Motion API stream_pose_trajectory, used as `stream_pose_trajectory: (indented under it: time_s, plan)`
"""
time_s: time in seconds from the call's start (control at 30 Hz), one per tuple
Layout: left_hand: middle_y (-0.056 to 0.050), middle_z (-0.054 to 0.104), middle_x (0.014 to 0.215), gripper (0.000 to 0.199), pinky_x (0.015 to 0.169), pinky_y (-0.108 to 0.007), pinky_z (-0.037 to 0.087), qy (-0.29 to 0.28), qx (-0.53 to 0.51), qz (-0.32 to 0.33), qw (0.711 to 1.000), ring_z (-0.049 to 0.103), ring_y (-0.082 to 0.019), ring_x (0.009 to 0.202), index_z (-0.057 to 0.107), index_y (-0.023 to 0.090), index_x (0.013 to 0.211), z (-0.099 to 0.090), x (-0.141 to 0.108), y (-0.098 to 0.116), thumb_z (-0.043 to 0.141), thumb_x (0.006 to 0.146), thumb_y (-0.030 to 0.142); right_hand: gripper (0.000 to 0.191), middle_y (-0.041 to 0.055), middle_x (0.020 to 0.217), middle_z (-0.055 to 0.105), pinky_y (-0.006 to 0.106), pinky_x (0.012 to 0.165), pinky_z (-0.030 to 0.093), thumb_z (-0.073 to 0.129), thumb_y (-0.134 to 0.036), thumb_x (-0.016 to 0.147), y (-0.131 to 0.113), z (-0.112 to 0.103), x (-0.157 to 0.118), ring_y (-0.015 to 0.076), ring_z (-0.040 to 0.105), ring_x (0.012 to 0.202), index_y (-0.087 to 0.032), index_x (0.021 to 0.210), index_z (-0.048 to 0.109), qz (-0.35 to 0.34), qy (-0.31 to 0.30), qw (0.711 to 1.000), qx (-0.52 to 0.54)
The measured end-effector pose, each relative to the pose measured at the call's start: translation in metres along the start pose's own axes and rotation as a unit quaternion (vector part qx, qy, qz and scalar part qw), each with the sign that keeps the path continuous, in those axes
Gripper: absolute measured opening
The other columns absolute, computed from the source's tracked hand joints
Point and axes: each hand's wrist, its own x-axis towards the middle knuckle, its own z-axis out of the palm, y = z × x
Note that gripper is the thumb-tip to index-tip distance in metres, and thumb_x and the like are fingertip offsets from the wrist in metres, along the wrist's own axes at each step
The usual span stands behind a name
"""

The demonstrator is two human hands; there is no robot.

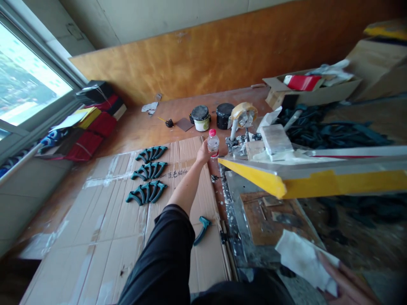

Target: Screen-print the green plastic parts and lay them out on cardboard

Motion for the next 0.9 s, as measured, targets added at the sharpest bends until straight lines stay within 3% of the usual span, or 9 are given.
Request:
stream_pose_trajectory:
  time_s: [0.1, 0.17, 0.23, 0.33, 0.4, 0.5, 0.63, 0.77, 0.9]
  plan:
    - [-0.014, 0.064, 0.114, 0.044, 0.08, -0.03, 0.051, 0.048, 0.016, -0.045, 0.998, 0.062, -0.021, 0.102, 0.053, 0.012, 0.115, -0.033, -0.055, -0.005, 0.07, 0.077, 0.028, 0.037, 0.0023, 0.107, 0.07, 0.031, 0.068, 0.063, 0.081, -0.041, 0.058, -0.009, 0.014, -0.003, 0.0309, 0.064, 0.102, -0.03, 0.091, 0.07, 0.002, -0.02, 1.0, 0.001]
    - [-0.011, 0.066, 0.1, 0.025, 0.075, -0.029, 0.051, 0.08, 0.033, -0.078, 0.993, 0.063, -0.018, 0.09, 0.057, 0.014, 0.101, -0.056, -0.116, -0.012, 0.059, 0.085, 0.033, 0.039, 0.0038, 0.105, 0.071, 0.033, 0.066, 0.062, 0.082, -0.041, 0.055, -0.018, 0.023, -0.004, 0.0318, 0.065, 0.1, -0.028, 0.09, 0.07, 0.001, -0.023, 1.0, 0.002]
    - [-0.006, 0.065, 0.083, 0.023, 0.069, -0.028, 0.05, 0.099, 0.054, -0.111, 0.987, 0.062, -0.016, 0.077, 0.058, 0.015, 0.086, -0.071, -0.189, -0.018, 0.054, 0.088, 0.037, 0.041, 0.0047, 0.102, 0.072, 0.031, 0.064, 0.062, 0.083, -0.041, 0.051, -0.027, 0.034, -0.003, 0.0319, 0.065, 0.098, -0.026, 0.088, 0.07, 0.001, -0.027, 1.0, 0.0]
    - [-0.002, 0.062, 0.073, 0.027, 0.063, -0.027, 0.049, 0.083, 0.089, -0.143, 0.982, 0.06, -0.015, 0.067, 0.059, 0.017, 0.077, -0.073, -0.29, -0.024, 0.054, 0.086, 0.042, 0.042, 0.005, 0.097, 0.073, 0.027, 0.061, 0.059, 0.084, -0.04, 0.048, -0.039, 0.049, -0.002, 0.0295, 0.066, 0.094, -0.024, 0.085, 0.071, -0.001, -0.049, 0.999, -0.013]
    - [-0.003, 0.064, 0.082, 0.023, 0.07, -0.031, 0.05, 0.043, 0.16, -0.134, 0.977, 0.062, -0.017, 0.076, 0.061, 0.019, 0.084, -0.062, -0.334, -0.024, 0.059, 0.083, 0.041, 0.041, 0.0051, 0.092, 0.073, 0.025, 0.059, 0.058, 0.084, -0.038, 0.046, -0.044, 0.057, -0.001, 0.0275, 0.067, 0.089, -0.023, 0.082, 0.071, -0.002, -0.077, 0.997, -0.024]
    - [-0.004, 0.065, 0.093, 0.014, 0.079, -0.036, 0.049, 0.023, 0.269, -0.106, 0.957, 0.062, -0.02, 0.088, 0.062, 0.021, 0.09, -0.044, -0.357, -0.02, 0.063, 0.08, 0.031, 0.038, 0.0055, 0.089, 0.073, 0.026, 0.061, 0.056, 0.083, -0.04, 0.051, -0.046, 0.064, 0.0, 0.0258, 0.068, 0.084, -0.023, 0.082, 0.071, -0.012, -0.138, 0.989, -0.043]
    - [-0.002, 0.068, 0.085, 0.007, 0.073, -0.029, 0.05, 0.069, 0.261, -0.109, 0.957, 0.066, -0.018, 0.081, 0.059, 0.022, 0.089, -0.038, -0.347, 0.01, 0.053, 0.086, 0.025, 0.041, 0.0061, 0.089, 0.073, 0.03, 0.064, 0.055, 0.079, -0.047, 0.059, -0.048, 0.056, 0.007, 0.0261, 0.067, 0.082, -0.022, 0.091, 0.069, -0.061, -0.189, 0.976, -0.093]
    - [0.002, 0.069, 0.071, 0.014, 0.058, -0.021, 0.046, 0.057, 0.191, -0.1, 0.975, 0.066, -0.014, 0.063, 0.056, 0.024, 0.086, -0.035, -0.346, 0.078, 0.053, 0.087, 0.038, 0.049, 0.0048, 0.083, 0.071, 0.029, 0.061, 0.052, 0.071, -0.058, 0.062, -0.059, 0.037, 0.014, 0.0252, 0.065, 0.077, -0.02, 0.092, 0.067, -0.174, -0.137, 0.955, -0.198]
    - [0.0, 0.069, 0.064, 0.018, 0.056, -0.021, 0.045, 0.055, 0.213, -0.032, 0.975, 0.066, -0.014, 0.057, 0.06, 0.024, 0.077, -0.016, -0.355, 0.149, 0.058, 0.083, 0.041, 0.052, 0.004, 0.08, 0.069, 0.029, 0.058, 0.047, 0.06, -0.067, 0.065, -0.077, 0.021, 0.012, 0.025, 0.062, 0.075, -0.021, 0.088, 0.068, -0.29, -0.054, 0.896, -0.331]
